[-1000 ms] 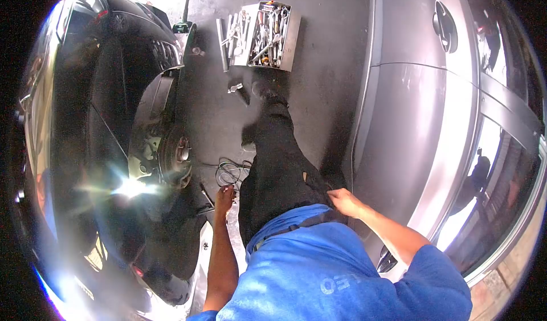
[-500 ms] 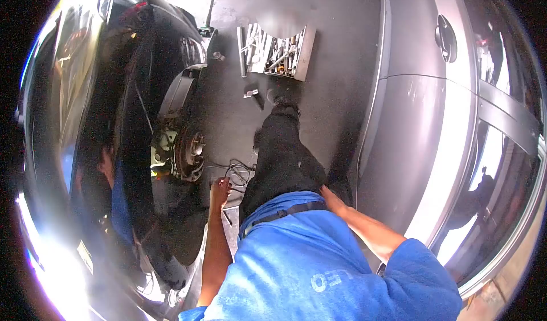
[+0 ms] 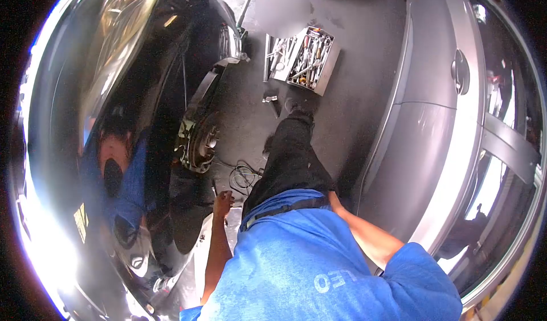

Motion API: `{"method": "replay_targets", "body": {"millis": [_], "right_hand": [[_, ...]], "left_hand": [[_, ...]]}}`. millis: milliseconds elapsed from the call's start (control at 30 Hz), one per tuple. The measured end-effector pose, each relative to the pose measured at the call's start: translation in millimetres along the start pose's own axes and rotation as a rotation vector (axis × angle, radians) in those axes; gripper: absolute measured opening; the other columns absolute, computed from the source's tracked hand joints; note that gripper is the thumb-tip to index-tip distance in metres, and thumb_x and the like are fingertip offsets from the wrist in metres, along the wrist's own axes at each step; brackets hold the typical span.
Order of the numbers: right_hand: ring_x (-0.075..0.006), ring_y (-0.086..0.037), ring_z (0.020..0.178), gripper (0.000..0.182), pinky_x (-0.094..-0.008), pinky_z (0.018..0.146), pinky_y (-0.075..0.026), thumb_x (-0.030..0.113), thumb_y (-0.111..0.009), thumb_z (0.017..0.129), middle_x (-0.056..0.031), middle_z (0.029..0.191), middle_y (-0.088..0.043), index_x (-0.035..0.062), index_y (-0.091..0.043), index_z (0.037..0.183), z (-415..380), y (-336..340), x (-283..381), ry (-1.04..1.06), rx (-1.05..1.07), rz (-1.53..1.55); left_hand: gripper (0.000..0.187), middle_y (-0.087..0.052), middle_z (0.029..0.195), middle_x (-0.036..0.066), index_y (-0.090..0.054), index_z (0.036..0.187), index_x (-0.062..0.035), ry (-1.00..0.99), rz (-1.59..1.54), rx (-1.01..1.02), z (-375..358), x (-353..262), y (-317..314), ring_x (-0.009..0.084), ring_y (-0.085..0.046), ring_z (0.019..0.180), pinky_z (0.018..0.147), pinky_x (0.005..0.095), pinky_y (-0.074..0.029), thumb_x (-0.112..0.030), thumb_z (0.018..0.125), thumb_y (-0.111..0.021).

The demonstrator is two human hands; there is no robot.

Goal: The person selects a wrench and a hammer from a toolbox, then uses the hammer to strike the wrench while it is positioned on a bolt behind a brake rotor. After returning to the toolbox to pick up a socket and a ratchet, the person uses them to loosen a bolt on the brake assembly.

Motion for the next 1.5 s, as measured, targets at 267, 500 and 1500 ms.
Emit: {"method": "replay_targets", "body": {"millis": [267,500,1500], "right_hand": [[-0.0294,-0.056,0.125,0.054,-0.0430,0.100,-0.046,0.040,-0.046,0.101,-0.0205,0.134,-0.060,-0.0021,-0.055,0.133,-4,2,21,0.032,0.048,-0.086],[-0.0304,-0.058,0.121,0.050,-0.0433,0.097,-0.047,0.037,-0.049,0.099,-0.0212,0.130,-0.062,-0.0014,-0.057,0.129,-9,4,23,0.050,0.075,-0.127],[-0.0349,-0.068,0.106,0.034,-0.0444,0.087,-0.053,0.024,-0.062,0.090,-0.0242,0.112,-0.068,0.0016,-0.066,0.116,-25,18,61,0.157,0.141,-0.279]], "left_hand": [[0.041,-0.072,0.083,0.010,-0.068,0.112,0.0015,0.014,-0.033,-0.039,-26,14,1,0.0146,-0.067,0.067,0.059,0.0301,-0.052,-0.037,0.100,-0.059],[0.045,-0.072,0.085,0.010,-0.065,0.114,0.0028,0.000,-0.033,-0.032,-26,9,4,0.0157,-0.068,0.069,0.060,0.0299,-0.052,-0.040,0.100,-0.057],[0.047,-0.074,0.085,0.012,-0.067,0.117,0.0012,-0.063,-0.003,-0.028,8,-5,-18,0.0213,-0.072,0.072,0.067,0.0358,-0.055,-0.042,0.100,-0.059]]}}
Point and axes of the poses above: each hand's wrist, its own z-axis towards the middle knuckle, its own y-axis out of the back of the hand, x = y × z, the point moved 7 cm from there along z, towards the middle knuckle
